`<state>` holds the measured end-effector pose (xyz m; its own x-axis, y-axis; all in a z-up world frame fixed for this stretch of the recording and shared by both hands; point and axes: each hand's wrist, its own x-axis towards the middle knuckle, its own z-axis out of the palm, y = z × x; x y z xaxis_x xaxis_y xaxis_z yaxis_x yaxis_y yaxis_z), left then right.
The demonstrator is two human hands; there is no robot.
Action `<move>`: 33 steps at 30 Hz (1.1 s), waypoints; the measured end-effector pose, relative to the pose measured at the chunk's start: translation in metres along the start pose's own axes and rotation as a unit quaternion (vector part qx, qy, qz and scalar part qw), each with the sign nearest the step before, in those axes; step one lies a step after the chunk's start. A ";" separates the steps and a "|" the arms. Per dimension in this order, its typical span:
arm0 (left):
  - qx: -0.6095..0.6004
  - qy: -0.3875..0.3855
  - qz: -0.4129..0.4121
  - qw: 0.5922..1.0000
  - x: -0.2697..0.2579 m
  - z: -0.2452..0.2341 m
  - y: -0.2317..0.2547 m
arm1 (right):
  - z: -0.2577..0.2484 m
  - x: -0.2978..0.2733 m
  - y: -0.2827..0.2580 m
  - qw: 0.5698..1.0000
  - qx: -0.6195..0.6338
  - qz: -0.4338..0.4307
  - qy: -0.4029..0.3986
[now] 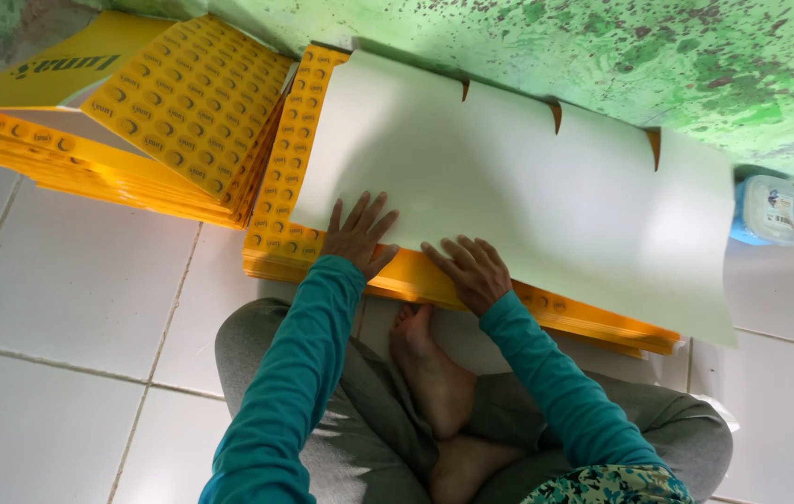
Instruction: Folding yellow cardboard sheets into boxes and stacking them on the floor
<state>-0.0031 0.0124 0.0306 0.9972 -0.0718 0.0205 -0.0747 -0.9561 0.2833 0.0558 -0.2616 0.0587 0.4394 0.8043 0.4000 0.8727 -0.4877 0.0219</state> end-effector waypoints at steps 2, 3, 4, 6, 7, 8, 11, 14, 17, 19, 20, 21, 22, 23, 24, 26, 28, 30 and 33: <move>0.005 0.021 0.004 1.000 0.006 0.021 -0.009 | 0.002 0.001 0.001 1.000 0.000 0.007 0.019; 0.012 0.044 0.012 0.999 0.009 0.031 -0.013 | 0.003 0.002 0.002 0.999 -0.002 0.015 0.039; 0.011 0.044 0.012 0.999 0.007 0.047 -0.015 | -0.003 0.000 -0.001 0.999 -0.003 0.015 0.039; 0.045 0.141 0.043 0.988 0.007 0.078 -0.020 | -0.015 -0.002 -0.005 0.998 0.044 0.035 0.023; 0.046 0.144 0.044 0.988 0.008 0.063 -0.016 | -0.018 -0.001 -0.002 0.998 0.041 0.034 0.026; 0.020 0.119 0.055 0.991 0.001 0.051 -0.008 | -0.022 -0.005 -0.004 0.997 0.053 0.042 0.031; -0.002 0.113 0.070 0.991 -0.007 0.038 0.005 | -0.024 -0.016 -0.006 0.997 0.056 0.032 0.045; 0.004 0.141 0.077 0.987 -0.003 0.025 0.009 | -0.023 -0.015 -0.002 0.998 0.027 -0.005 0.062; -0.012 0.115 0.071 0.991 -0.002 0.011 0.011 | -0.023 -0.012 0.003 0.997 0.000 -0.034 0.065; -0.029 0.080 0.063 0.994 -0.002 0.005 0.012 | -0.023 -0.010 0.005 0.997 -0.008 -0.044 0.063; -0.037 0.070 0.062 0.995 -0.001 0.004 0.013 | -0.023 -0.009 0.005 0.997 0.001 -0.041 0.061; -0.044 0.060 0.062 0.995 0.000 0.002 0.014 | -0.022 -0.008 0.005 0.997 0.009 -0.039 0.059; -0.044 0.061 0.062 0.995 0.002 0.003 0.013 | -0.021 -0.006 0.006 0.997 0.009 -0.040 0.059; -0.038 0.059 0.055 0.996 0.005 0.004 0.012 | -0.019 -0.005 0.007 0.997 0.002 -0.042 0.057; -0.033 0.054 0.048 0.997 0.004 0.006 0.013 | -0.019 -0.006 0.007 0.998 -0.005 -0.042 0.053; -0.047 0.033 0.032 0.998 0.006 -0.001 0.011 | -0.013 -0.005 0.007 0.998 -0.003 -0.040 0.047; -0.061 0.013 0.017 0.998 0.009 -0.009 0.010 | -0.007 -0.003 0.010 0.998 -0.002 -0.040 0.043; -0.063 0.002 0.009 0.998 0.010 -0.016 0.012 | -0.003 -0.003 0.013 0.999 -0.011 -0.035 0.031; -0.071 0.004 0.012 0.997 0.013 -0.015 0.009 | -0.008 -0.001 0.011 0.999 0.037 -0.005 0.009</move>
<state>0.0089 0.0073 0.0478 0.9951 -0.0914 0.0373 -0.0987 -0.9039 0.4162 0.0627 -0.2705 0.0660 0.4281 0.8019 0.4168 0.8902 -0.4537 -0.0413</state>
